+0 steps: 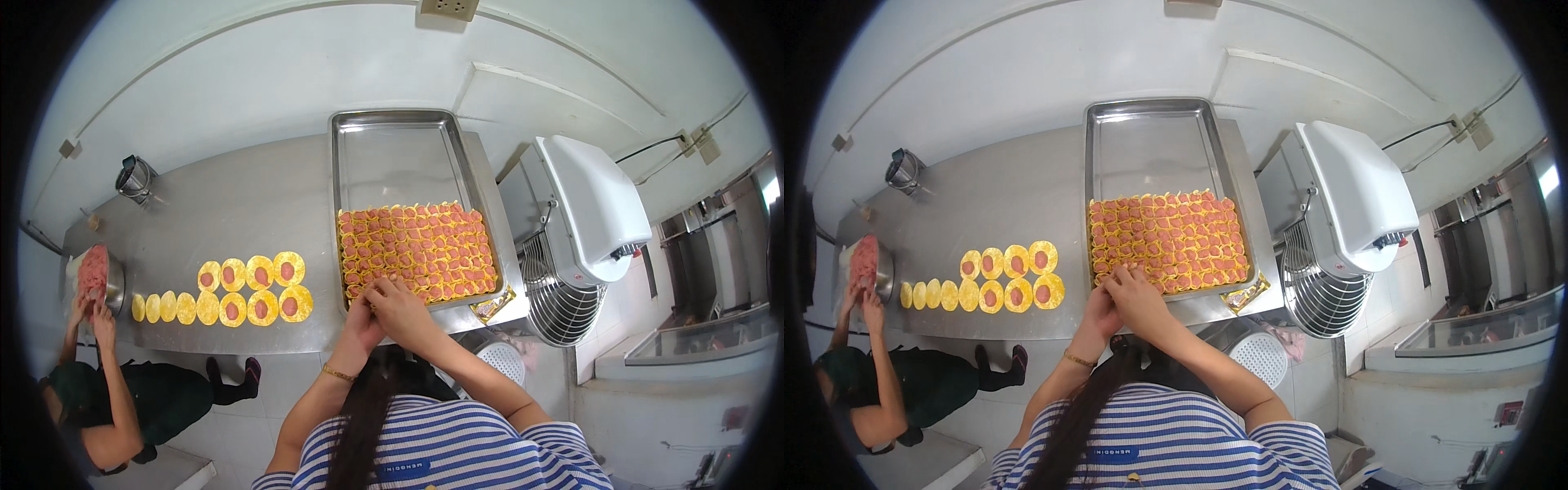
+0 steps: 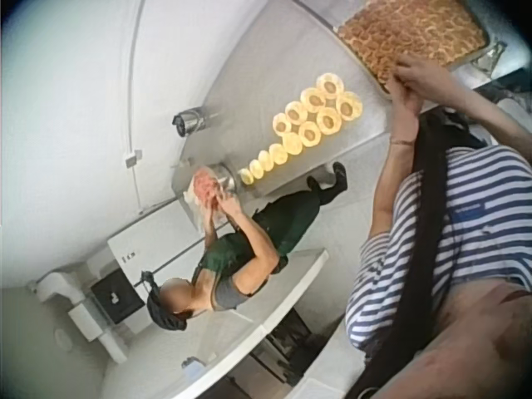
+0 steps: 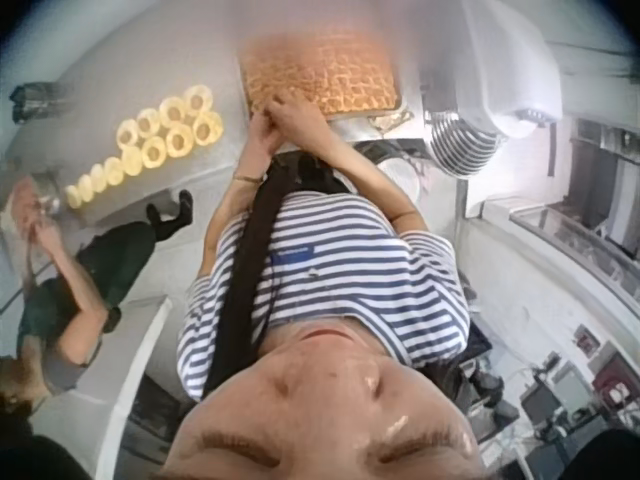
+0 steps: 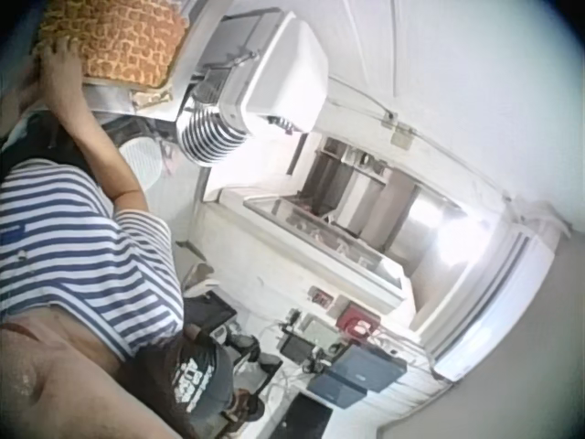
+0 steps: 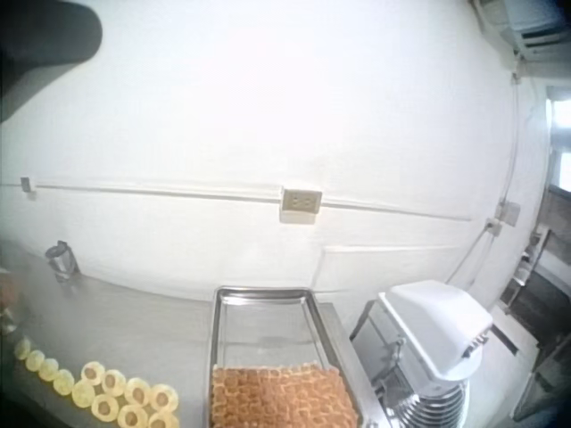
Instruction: The person folds yellow dough circles filled with pink meat into small pastries and places them onto a metal tray. Another person at the same counter prepares the dough circles by adding filling. The assembled pastries accumulate in neat rows on the tray.
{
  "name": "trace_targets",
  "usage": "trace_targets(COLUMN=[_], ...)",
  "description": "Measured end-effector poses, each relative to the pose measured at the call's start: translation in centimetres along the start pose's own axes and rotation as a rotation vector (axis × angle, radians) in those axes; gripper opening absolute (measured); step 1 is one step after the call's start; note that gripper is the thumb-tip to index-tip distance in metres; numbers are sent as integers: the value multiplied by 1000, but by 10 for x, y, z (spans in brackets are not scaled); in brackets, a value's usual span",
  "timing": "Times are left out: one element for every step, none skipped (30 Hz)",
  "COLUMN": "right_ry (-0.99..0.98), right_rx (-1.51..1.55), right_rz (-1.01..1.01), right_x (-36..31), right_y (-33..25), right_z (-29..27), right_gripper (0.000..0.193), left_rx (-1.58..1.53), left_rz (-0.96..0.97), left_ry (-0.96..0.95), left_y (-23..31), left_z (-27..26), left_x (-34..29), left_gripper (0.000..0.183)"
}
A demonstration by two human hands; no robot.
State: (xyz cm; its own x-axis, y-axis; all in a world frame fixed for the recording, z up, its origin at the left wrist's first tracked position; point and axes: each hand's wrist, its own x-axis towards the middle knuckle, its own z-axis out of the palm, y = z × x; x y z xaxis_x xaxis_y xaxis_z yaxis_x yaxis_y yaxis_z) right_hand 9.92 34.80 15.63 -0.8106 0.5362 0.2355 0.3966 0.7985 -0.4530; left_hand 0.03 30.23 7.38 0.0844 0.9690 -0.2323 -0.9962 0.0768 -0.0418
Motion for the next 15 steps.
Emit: trace_targets(right_ry=[-20,-39,-59,-55,-50,-43,-45,-48,-16,-59,-66,-58,-22,28,80], right_rx=[-25,-49,-72,-94,-114,-135,-162,-190,-215,-207,-197,-184,-171,-155,-139], right_rz=[11,21,30,47,65,83,138,194,230,276,300,322,324,323,320], right_x=[1,3,4,4,4,5,5,4,3,3,3,2,0,-2,-4], right_y=[-4,-8,-11,-14,-18,-21,-23,-26,-28,-29,-29,-28,-27,-25,-23], right_z=[1,3,4,5,6,7,7,8,7,6,5,3,0,-3,-5], right_gripper=[32,31,31,30,30,29,29,28,28,28,28,29,29,28,28], left_rx=[-23,-58,-107,-60,-25,4,20,27,28,40,32,26,4,-23,-47], left_rz=[-14,-38,-73,-63,-65,-71,-72,-78,-87,-85,-96,-102,-125,-146,-167], left_ry=[33,27,-17,19,16,-31,43,73,73,128,140,152,119,90,61], left_y=[2,5,7,8,9,10,10,10,8,7,3,-1,-4,-8,-11], left_z=[1,2,2,3,3,4,4,4,4,3,2,0,-2,-4,-7], left_x=[-1,-2,-4,-5,-5,-5,-4,-2,0,2,4,7,10,14,17], left_gripper=[27,28,29,29,30,30,31,31,31,32,32,32,32,32,33])
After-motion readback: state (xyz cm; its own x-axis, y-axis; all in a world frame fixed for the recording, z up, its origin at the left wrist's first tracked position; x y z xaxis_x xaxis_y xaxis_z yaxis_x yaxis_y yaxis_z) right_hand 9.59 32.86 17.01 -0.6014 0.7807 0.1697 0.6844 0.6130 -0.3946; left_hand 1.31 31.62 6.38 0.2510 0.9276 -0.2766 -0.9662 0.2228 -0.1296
